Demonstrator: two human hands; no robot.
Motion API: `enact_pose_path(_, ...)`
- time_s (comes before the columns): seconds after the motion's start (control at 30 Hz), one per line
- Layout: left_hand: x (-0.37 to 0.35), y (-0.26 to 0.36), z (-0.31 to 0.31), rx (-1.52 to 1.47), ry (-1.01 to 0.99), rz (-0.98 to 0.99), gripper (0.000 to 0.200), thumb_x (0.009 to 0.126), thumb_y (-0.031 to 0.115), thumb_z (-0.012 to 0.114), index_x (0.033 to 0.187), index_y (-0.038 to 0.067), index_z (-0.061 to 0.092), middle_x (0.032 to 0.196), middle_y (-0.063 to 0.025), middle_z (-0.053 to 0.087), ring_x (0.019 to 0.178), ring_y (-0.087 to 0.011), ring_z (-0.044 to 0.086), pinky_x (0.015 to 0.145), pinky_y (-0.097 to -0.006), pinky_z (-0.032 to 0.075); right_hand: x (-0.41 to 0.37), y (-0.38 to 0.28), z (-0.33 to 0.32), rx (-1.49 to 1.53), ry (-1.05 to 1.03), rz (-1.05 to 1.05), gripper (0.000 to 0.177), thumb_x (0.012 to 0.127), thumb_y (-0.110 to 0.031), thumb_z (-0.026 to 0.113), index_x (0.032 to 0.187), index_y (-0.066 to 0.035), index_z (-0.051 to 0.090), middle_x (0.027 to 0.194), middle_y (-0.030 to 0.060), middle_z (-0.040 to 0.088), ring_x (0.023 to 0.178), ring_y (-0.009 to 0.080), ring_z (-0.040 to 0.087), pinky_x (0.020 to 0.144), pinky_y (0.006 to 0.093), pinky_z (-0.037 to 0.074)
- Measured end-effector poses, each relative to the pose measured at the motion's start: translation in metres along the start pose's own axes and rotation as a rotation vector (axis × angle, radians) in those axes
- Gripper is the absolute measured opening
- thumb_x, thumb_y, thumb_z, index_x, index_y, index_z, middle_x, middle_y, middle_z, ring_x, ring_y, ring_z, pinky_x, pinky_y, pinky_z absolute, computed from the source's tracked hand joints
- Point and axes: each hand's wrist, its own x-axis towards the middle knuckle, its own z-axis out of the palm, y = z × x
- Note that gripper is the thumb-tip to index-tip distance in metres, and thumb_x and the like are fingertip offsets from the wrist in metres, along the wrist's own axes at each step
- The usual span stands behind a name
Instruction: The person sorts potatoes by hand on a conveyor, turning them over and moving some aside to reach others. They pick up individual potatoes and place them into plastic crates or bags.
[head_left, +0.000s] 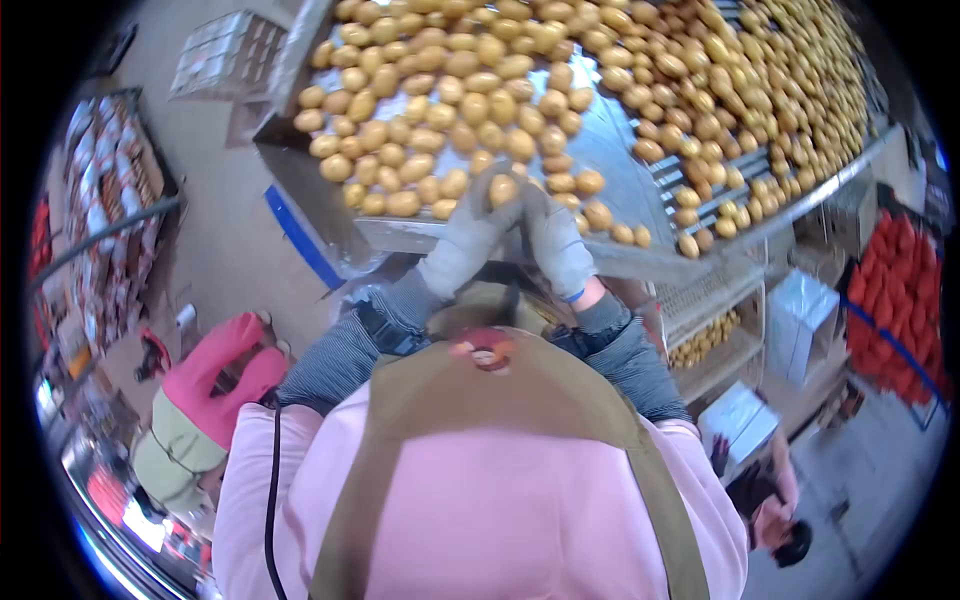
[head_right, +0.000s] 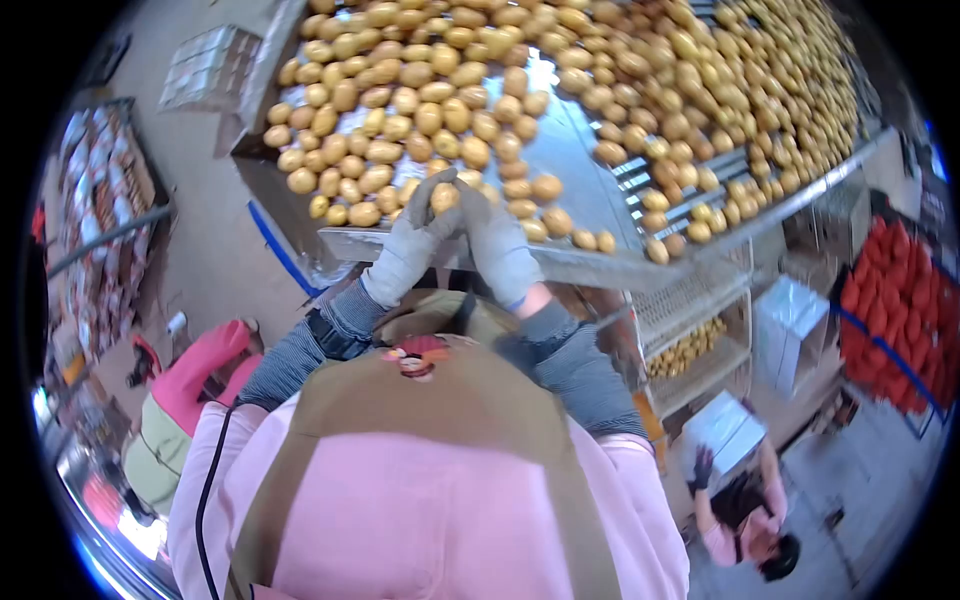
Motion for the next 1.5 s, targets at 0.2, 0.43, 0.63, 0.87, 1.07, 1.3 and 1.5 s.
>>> enact_pose_path(0.2,-0.008,-0.019,-0.168,0.095,0.743,-0.006,0.022,0.097,0.017,0.064,0.113,0.003,0.063,0.104,-0.0091,0.063,0.095,-0.0201,0.061,0.087,-0.0334,0.05,0.053,-0.035,0.026,-0.333,-0.085,-0.317,0.044,0.083,-0.027,0.067,0.122,-0.007,0.059,0.129,0.0134,0.058,0.118,0.0354,0.054,0.096,0.0455,0.046)
enact_pose_path(0.43,0.025,-0.02,-0.205,0.394,0.68,0.038,0.035,0.095,0.016,0.066,0.127,0.001,0.063,0.104,-0.0083,0.069,0.103,-0.0209,0.063,0.097,-0.0309,0.048,0.201,-0.053,0.059,-0.372,-0.32,-0.333,0.035,0.091,-0.041,0.065,0.116,-0.018,0.071,0.122,0.0079,0.064,0.116,0.0302,0.058,0.099,0.0529,0.044)
enact_pose_path(0.63,0.018,0.001,-0.149,1.294,0.574,0.21,0.048,0.085,0.031,0.076,0.126,0.01,0.066,0.124,-0.0143,0.062,0.118,-0.0371,0.057,0.104,-0.0469,0.043,0.222,-0.063,0.067,-0.532,-0.076,-0.451,0.062,0.087,-0.051,0.067,0.142,-0.024,0.055,0.146,0.0092,0.051,0.147,0.0381,0.03,0.116,0.0638,0.021)
enact_pose_path(0.87,0.011,0.003,-0.19,1.096,0.548,0.303,0.035,0.087,0.023,0.072,0.119,0.009,0.068,0.119,-0.0129,0.066,0.115,-0.0347,0.059,0.102,-0.0462,0.045,0.051,-0.021,0.019,-0.568,-0.152,-0.143,0.066,0.083,-0.035,0.072,0.145,-0.023,0.053,0.15,0.0151,0.045,0.14,0.0438,0.038,0.115,0.0576,0.029)
enact_pose_path(1.07,0.128,0.041,-0.2,1.566,0.306,0.035,0.03,0.093,0.023,0.06,0.118,0.008,0.068,0.116,-0.0144,0.068,0.114,-0.0332,0.061,0.097,-0.0446,0.048,0.15,-0.045,0.035,-0.073,-0.291,-0.343,0.026,0.088,-0.013,0.058,0.113,-0.007,0.061,0.103,0.0147,0.063,0.092,0.0352,0.062,0.079,0.0472,0.05)
enact_pose_path(1.3,0.038,0.01,-0.149,1.304,0.022,0.441,0.028,0.086,0.015,0.067,0.113,0.008,0.068,0.125,-0.0135,0.064,0.125,-0.0322,0.055,0.111,-0.051,0.039,0.298,-0.031,0.036,-0.702,0.143,-0.434,0.042,0.095,-0.047,0.056,0.131,-0.025,0.064,0.145,0.0034,0.053,0.138,0.0337,0.042,0.113,0.0636,0.025)
enact_pose_path(1.5,-0.034,0.005,-0.168,1.088,-0.108,0.469,0.028,0.08,0.006,0.068,0.108,0.009,0.068,0.115,-0.0095,0.067,0.111,-0.0315,0.063,0.105,-0.0527,0.045,0.127,0.029,-0.004,-0.661,-0.004,-0.149,0.057,0.093,-0.04,0.064,0.145,-0.02,0.053,0.155,0.0148,0.043,0.142,0.0455,0.036,0.117,0.0674,0.015)
